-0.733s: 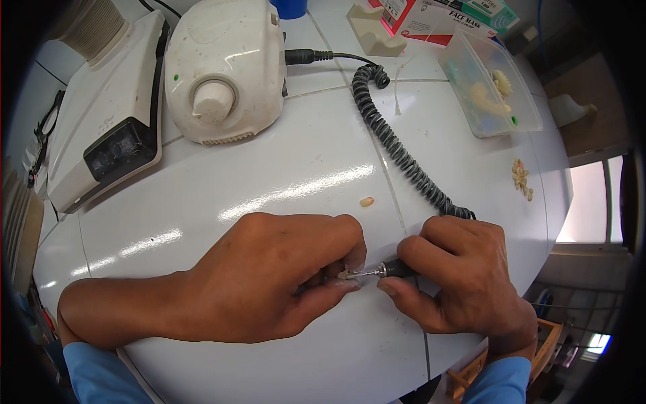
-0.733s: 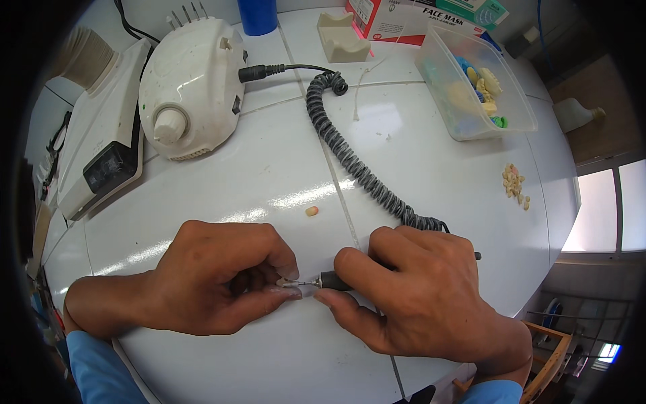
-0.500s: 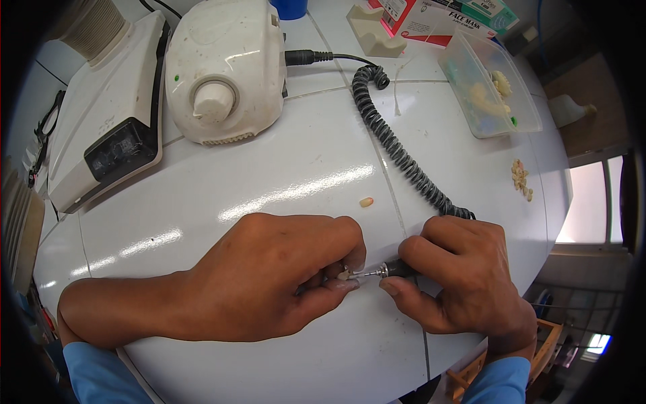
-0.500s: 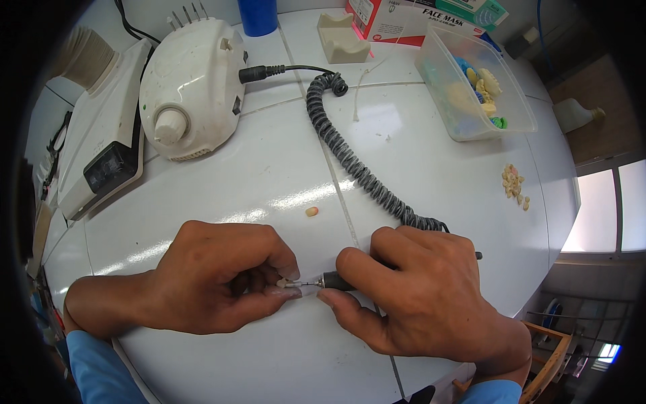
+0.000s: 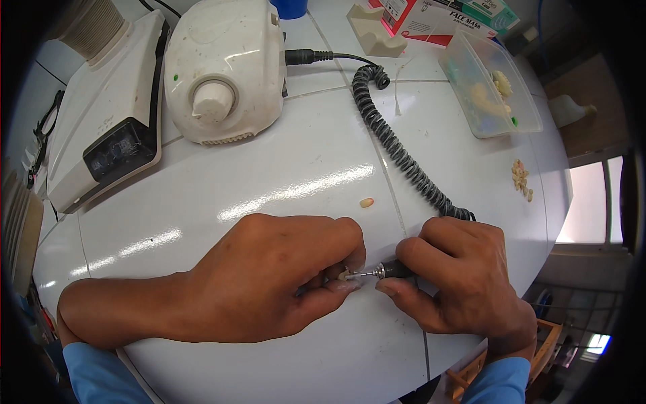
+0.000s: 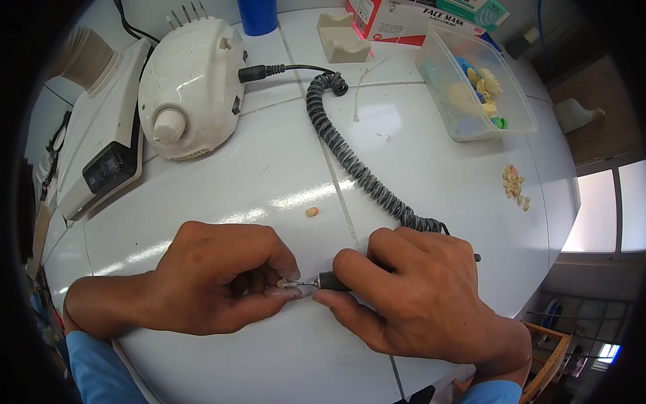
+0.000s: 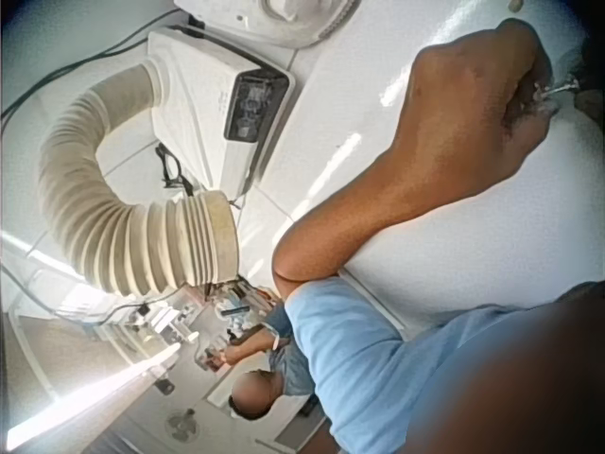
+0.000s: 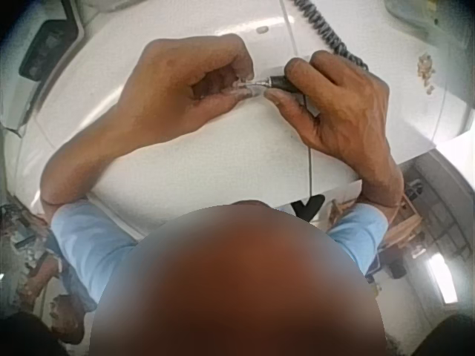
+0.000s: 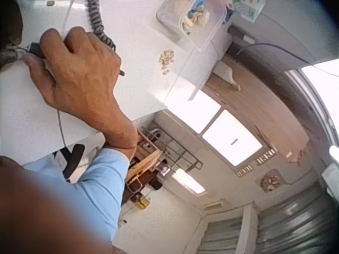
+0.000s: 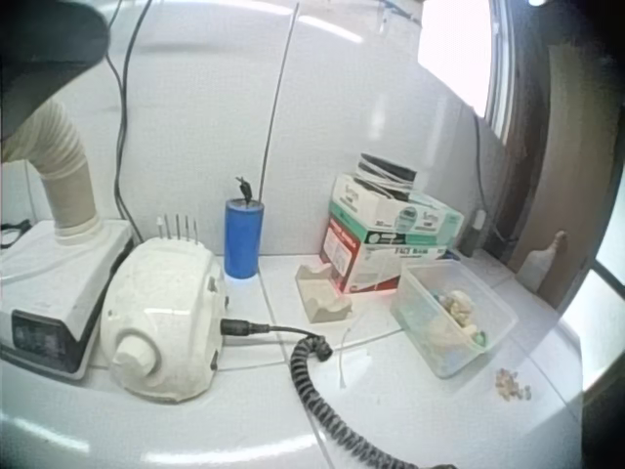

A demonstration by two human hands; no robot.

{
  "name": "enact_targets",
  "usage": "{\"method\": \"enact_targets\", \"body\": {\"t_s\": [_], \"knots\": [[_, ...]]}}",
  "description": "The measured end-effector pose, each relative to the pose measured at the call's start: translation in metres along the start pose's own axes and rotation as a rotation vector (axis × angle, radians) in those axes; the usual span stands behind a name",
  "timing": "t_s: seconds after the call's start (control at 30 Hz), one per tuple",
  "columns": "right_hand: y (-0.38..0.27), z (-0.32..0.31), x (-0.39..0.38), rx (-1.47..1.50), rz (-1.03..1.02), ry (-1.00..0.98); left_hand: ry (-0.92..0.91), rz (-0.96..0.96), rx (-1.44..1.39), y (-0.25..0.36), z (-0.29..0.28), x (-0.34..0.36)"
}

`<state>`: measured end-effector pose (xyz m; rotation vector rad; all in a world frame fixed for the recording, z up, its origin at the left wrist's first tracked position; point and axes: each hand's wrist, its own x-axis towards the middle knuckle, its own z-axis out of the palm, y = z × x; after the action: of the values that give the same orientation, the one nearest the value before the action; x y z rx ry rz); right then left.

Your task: The person is polishing a dental crown or denture component using a high-speed dental rotary tool on a laboratory bench.

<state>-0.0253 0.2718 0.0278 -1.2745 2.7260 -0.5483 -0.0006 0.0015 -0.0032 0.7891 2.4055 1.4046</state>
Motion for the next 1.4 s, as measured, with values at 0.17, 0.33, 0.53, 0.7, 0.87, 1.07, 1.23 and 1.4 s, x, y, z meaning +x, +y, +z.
{"method": "enact_targets", "body": {"t_s": [0.17,0.33,0.53,0.7,0.87,1.07,1.23,1.4], "knots": [[-0.0005,-0.0033,0.0001,0.004,0.009,-0.015,0.003,-0.005,-0.006,0.0013,-0.0006,-0.0010],[-0.0003,0.0004,0.0008,0.007,0.000,0.002,0.022,-0.003,-0.019,0.0005,0.0016,-0.0013],[-0.0019,0.0040,-0.0008,-0.055,-0.010,0.028,0.024,-0.006,0.027,-0.0005,0.0046,-0.0023],[-0.0032,0.0053,-0.0010,-0.064,-0.004,0.039,0.040,0.000,0.004,-0.0011,0.0052,-0.0019],[-0.0029,0.0042,-0.0009,-0.063,-0.006,0.027,0.017,-0.046,-0.020,0.0026,0.0029,-0.0029],[-0.0032,0.0038,-0.0002,-0.057,-0.002,0.021,0.012,-0.066,-0.064,0.0022,0.0029,-0.0038],[-0.0026,0.0023,-0.0001,-0.045,-0.003,0.007,0.005,-0.051,-0.064,0.0014,0.0023,-0.0039],[-0.0021,0.0018,0.0002,-0.040,-0.005,0.011,0.003,-0.041,-0.056,0.0022,0.0016,-0.0035]]}}
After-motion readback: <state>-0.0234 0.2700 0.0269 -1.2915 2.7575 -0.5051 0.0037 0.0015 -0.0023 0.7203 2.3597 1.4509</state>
